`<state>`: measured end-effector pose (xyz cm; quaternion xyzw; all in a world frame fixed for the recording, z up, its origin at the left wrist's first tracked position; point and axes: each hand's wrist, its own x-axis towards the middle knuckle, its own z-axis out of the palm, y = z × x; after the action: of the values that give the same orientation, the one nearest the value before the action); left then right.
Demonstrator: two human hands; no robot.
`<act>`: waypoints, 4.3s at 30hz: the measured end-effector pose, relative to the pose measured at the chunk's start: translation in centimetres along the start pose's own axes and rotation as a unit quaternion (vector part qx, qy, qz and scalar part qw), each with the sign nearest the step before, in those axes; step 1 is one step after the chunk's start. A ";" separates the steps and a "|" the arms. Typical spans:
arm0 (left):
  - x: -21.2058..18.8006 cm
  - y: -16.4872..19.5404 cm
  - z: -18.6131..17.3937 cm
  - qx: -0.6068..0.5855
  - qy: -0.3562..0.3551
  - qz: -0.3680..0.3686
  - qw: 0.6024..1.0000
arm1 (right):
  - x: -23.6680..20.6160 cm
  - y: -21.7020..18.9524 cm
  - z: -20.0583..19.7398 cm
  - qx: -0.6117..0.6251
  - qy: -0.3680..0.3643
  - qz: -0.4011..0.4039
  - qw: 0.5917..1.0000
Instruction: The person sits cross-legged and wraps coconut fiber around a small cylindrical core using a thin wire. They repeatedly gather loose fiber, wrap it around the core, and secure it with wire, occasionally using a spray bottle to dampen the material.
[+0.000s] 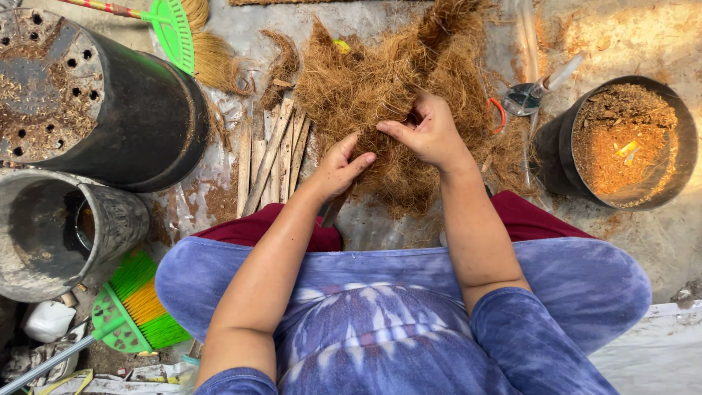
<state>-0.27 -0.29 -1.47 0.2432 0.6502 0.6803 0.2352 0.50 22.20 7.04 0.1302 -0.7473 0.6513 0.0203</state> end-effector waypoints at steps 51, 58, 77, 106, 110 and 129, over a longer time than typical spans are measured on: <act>-0.4 0.8 0.2 -0.331 0.064 -0.126 0.933 | 1.1 0.5 0.6 -0.053 -0.017 0.112 0.992; -0.9 -1.1 -0.7 -0.212 0.118 -0.095 0.966 | 1.1 1.1 0.0 -0.009 0.007 0.099 0.995; -0.5 -8.0 -2.2 -0.075 -0.096 -0.136 0.983 | 0.1 1.7 -2.6 0.036 -0.004 0.079 0.996; -0.9 -1.9 -2.0 0.001 0.129 -0.061 0.990 | 1.2 1.3 -3.0 0.025 0.097 0.051 0.994; -1.0 -2.1 -1.1 0.042 0.163 0.089 0.982 | 1.2 0.7 -2.8 0.054 0.095 0.037 0.993; -1.0 -3.3 -0.1 -0.063 0.082 -0.189 0.976 | 1.2 -0.3 -0.4 0.142 0.061 0.049 0.987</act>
<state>0.43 -0.85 -4.76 0.0440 0.6570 0.6808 0.3209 -0.67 22.38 7.60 0.0548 -0.6503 0.7575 0.0155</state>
